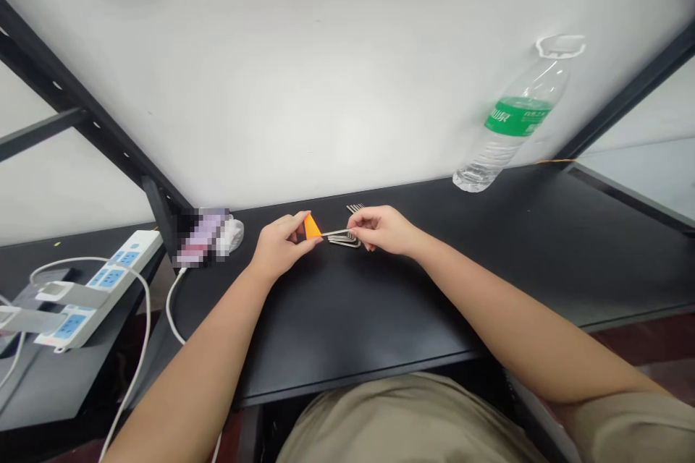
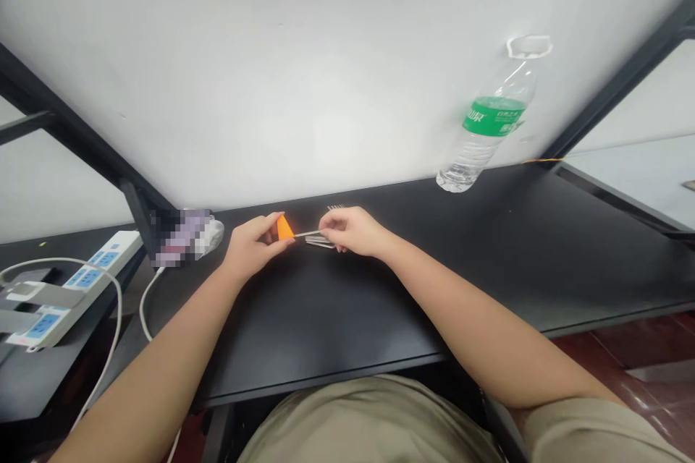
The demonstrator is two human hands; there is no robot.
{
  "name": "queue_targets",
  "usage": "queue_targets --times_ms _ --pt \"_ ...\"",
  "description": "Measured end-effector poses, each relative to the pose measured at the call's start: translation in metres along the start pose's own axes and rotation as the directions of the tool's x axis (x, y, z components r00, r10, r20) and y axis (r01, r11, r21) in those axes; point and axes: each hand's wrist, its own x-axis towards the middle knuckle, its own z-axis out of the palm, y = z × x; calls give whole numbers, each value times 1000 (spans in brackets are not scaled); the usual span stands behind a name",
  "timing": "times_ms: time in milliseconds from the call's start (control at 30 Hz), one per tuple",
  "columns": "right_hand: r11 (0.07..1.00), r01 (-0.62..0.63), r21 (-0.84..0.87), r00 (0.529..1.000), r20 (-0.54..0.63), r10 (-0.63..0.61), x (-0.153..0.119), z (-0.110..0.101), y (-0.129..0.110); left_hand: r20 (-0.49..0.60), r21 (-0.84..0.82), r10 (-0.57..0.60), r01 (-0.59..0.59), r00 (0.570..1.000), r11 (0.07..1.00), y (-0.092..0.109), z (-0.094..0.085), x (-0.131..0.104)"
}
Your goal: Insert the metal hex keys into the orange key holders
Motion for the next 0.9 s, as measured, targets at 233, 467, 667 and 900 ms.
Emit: queue_targets --times_ms 233,467,667,900 --pt "993 -36 109 999 -27 39 1 -3 -3 -19 9 11 -11 1000 1000 1 0 -1" --pt "943 -164 289 986 53 156 3 5 0 44 50 93 -95 995 994 7 3 -2" --pt "857 -264 443 963 169 210 1 32 -6 73 87 137 -143 988 986 14 10 -3" --pt "934 -136 329 990 81 116 2 42 -1 147 88 87 -101 985 991 16 10 -3"
